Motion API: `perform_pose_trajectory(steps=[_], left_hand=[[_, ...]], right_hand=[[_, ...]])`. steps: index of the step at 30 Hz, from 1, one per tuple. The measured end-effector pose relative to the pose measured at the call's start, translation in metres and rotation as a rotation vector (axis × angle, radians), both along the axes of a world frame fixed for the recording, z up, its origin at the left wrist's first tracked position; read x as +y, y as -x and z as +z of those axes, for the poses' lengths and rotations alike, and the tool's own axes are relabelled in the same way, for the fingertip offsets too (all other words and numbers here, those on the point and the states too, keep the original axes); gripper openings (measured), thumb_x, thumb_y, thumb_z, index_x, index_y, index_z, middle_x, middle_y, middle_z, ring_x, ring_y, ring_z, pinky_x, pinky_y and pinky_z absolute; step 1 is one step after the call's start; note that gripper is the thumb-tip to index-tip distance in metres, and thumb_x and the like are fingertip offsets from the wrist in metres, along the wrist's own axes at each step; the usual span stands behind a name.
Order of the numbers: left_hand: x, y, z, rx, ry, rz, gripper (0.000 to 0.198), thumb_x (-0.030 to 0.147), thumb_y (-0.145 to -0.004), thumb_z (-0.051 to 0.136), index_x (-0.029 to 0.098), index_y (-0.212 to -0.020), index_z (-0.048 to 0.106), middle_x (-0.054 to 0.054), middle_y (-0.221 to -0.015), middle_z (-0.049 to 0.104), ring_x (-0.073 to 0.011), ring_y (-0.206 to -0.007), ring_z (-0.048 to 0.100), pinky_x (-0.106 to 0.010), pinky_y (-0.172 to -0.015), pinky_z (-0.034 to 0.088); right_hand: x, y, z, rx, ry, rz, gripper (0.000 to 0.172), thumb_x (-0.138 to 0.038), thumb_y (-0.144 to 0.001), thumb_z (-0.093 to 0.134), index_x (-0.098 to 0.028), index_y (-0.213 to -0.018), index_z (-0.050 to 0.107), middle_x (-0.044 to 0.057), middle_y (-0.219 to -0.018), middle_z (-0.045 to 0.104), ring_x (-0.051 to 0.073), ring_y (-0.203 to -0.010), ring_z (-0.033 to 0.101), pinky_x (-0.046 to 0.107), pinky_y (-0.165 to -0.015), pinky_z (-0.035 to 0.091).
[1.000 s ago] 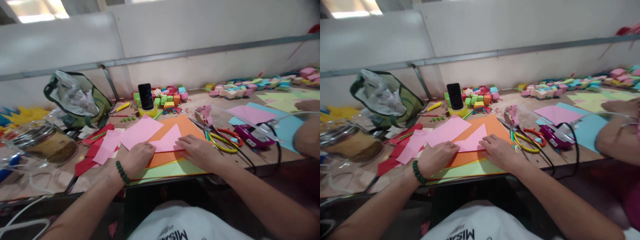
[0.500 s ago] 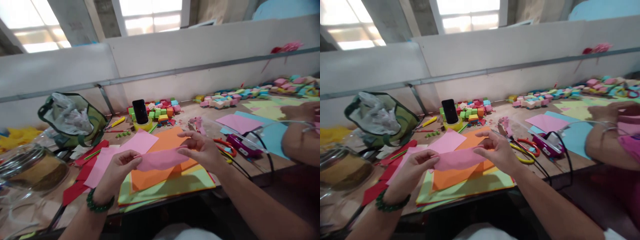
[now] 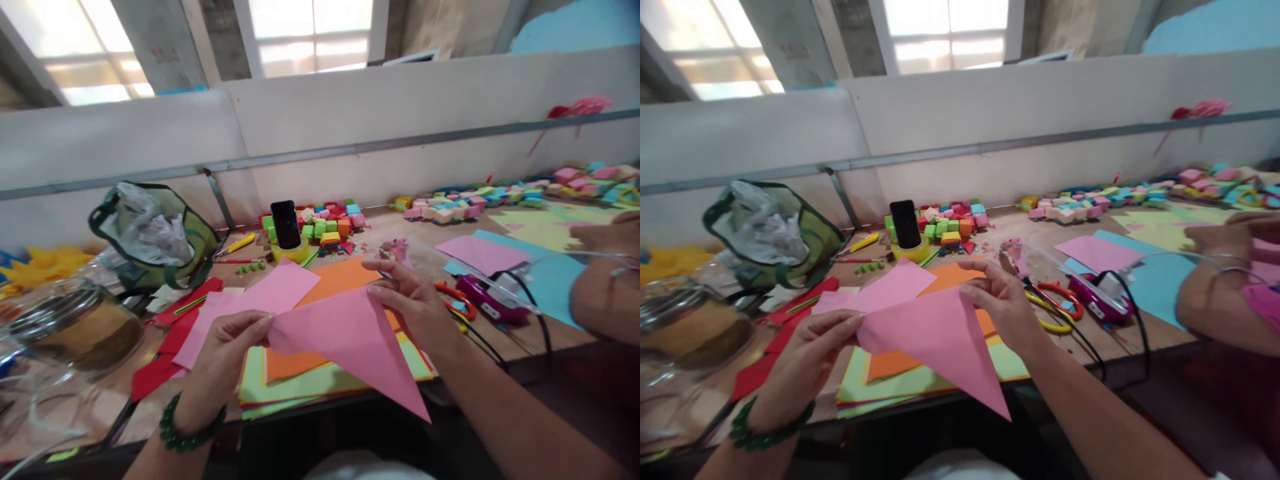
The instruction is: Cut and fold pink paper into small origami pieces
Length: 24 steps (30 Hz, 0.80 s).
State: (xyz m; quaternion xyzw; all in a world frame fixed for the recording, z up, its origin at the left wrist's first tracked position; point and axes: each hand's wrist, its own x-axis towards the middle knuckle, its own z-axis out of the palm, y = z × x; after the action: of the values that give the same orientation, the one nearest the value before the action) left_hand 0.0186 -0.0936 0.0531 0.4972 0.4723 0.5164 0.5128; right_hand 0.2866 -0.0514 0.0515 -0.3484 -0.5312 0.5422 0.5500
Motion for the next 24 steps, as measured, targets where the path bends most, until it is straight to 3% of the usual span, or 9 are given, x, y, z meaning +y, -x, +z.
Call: perform_pose_trajectory(steps=[3,5,8,11,13,15,18,21,24], left_hand=[[-0.002,-0.003,0.004,0.082,-0.084,-0.010,0.018,0.033,-0.073,0.073,0.015,-0.069,0.073,-0.001,-0.062,0.068,-0.0096,-0.057,0.058,-0.017,-0.055,0.047],[-0.004,-0.005,0.010,0.189,-0.199,0.026,0.012,0.028,-0.074,0.072,0.016,-0.073,0.074,-0.002,-0.066,0.070,-0.0120,-0.061,0.061,-0.019,-0.057,0.049],[-0.006,-0.004,0.017,0.417,-0.518,0.102,0.010,0.017,-0.079,0.066,0.018,-0.083,0.075,-0.005,-0.084,0.074,-0.0161,-0.079,0.067,-0.023,-0.071,0.053],[-0.005,0.004,0.013,0.699,-0.932,0.129,0.028,0.008,-0.083,0.058,0.023,-0.101,0.073,-0.007,-0.106,0.071,-0.0184,-0.098,0.064,-0.031,-0.088,0.051],[-0.002,0.009,0.002,0.913,-1.069,0.078,0.034,0.007,-0.083,0.054,0.024,-0.108,0.070,-0.007,-0.113,0.069,-0.0205,-0.106,0.060,-0.035,-0.093,0.049],[-0.001,0.010,-0.013,1.137,-0.972,-0.050,0.035,0.009,-0.085,0.050,0.025,-0.110,0.068,-0.007,-0.117,0.067,-0.0223,-0.112,0.056,-0.038,-0.094,0.048],[-0.006,0.005,-0.029,1.374,-0.678,-0.297,0.036,0.015,-0.084,0.050,0.025,-0.115,0.065,-0.008,-0.122,0.064,-0.0259,-0.115,0.054,-0.047,-0.099,0.042],[-0.015,-0.005,-0.033,1.450,-0.528,-0.339,0.042,0.028,-0.083,0.052,0.019,-0.123,0.059,-0.012,-0.127,0.060,-0.0303,-0.118,0.051,-0.055,-0.106,0.030],[-0.021,-0.018,-0.032,1.434,-0.512,-0.326,0.060,0.051,-0.082,0.054,0.015,-0.129,0.054,-0.015,-0.133,0.054,-0.0341,-0.124,0.045,-0.056,-0.108,0.026]], right_hand=[[0.002,-0.001,0.000,-0.126,-0.098,-0.034,0.042,-0.027,-0.075,0.072,-0.021,-0.115,0.060,-0.001,-0.073,0.068,0.011,-0.064,0.062,0.021,-0.059,0.049],[0.003,-0.002,0.005,-0.283,-0.267,-0.071,0.039,-0.026,-0.075,0.072,-0.021,-0.112,0.063,0.002,-0.081,0.070,0.014,-0.072,0.065,0.025,-0.064,0.052],[0.002,-0.006,0.021,-0.536,-0.719,-0.196,0.010,-0.019,-0.077,0.069,-0.022,-0.086,0.070,0.003,-0.080,0.071,0.016,-0.075,0.065,0.031,-0.073,0.052],[0.001,-0.011,0.028,-0.727,-1.122,-0.379,0.013,-0.013,-0.078,0.067,-0.025,-0.079,0.070,0.002,-0.080,0.072,0.018,-0.079,0.063,0.034,-0.079,0.051],[0.001,-0.014,0.019,-0.890,-1.174,-0.406,0.015,-0.015,-0.081,0.062,-0.027,-0.084,0.070,0.002,-0.087,0.073,0.019,-0.085,0.062,0.035,-0.081,0.051],[0.002,-0.014,-0.003,-1.105,-1.073,-0.279,0.021,-0.015,-0.086,0.053,-0.026,-0.086,0.070,0.004,-0.091,0.073,0.020,-0.089,0.062,0.036,-0.082,0.051],[0.000,-0.012,-0.038,-1.346,-0.893,0.028,0.028,-0.005,-0.085,0.045,-0.019,-0.083,0.070,0.009,-0.084,0.071,0.021,-0.088,0.061,0.038,-0.080,0.050],[-0.007,-0.003,-0.054,-1.410,-0.820,0.066,0.029,-0.001,-0.082,0.046,-0.014,-0.095,0.069,0.012,-0.097,0.070,0.023,-0.094,0.059,0.040,-0.085,0.048],[-0.017,0.013,-0.053,-1.363,-0.869,0.076,0.031,-0.007,-0.086,0.047,-0.014,-0.112,0.064,0.013,-0.113,0.066,0.024,-0.104,0.056,0.043,-0.092,0.046]])
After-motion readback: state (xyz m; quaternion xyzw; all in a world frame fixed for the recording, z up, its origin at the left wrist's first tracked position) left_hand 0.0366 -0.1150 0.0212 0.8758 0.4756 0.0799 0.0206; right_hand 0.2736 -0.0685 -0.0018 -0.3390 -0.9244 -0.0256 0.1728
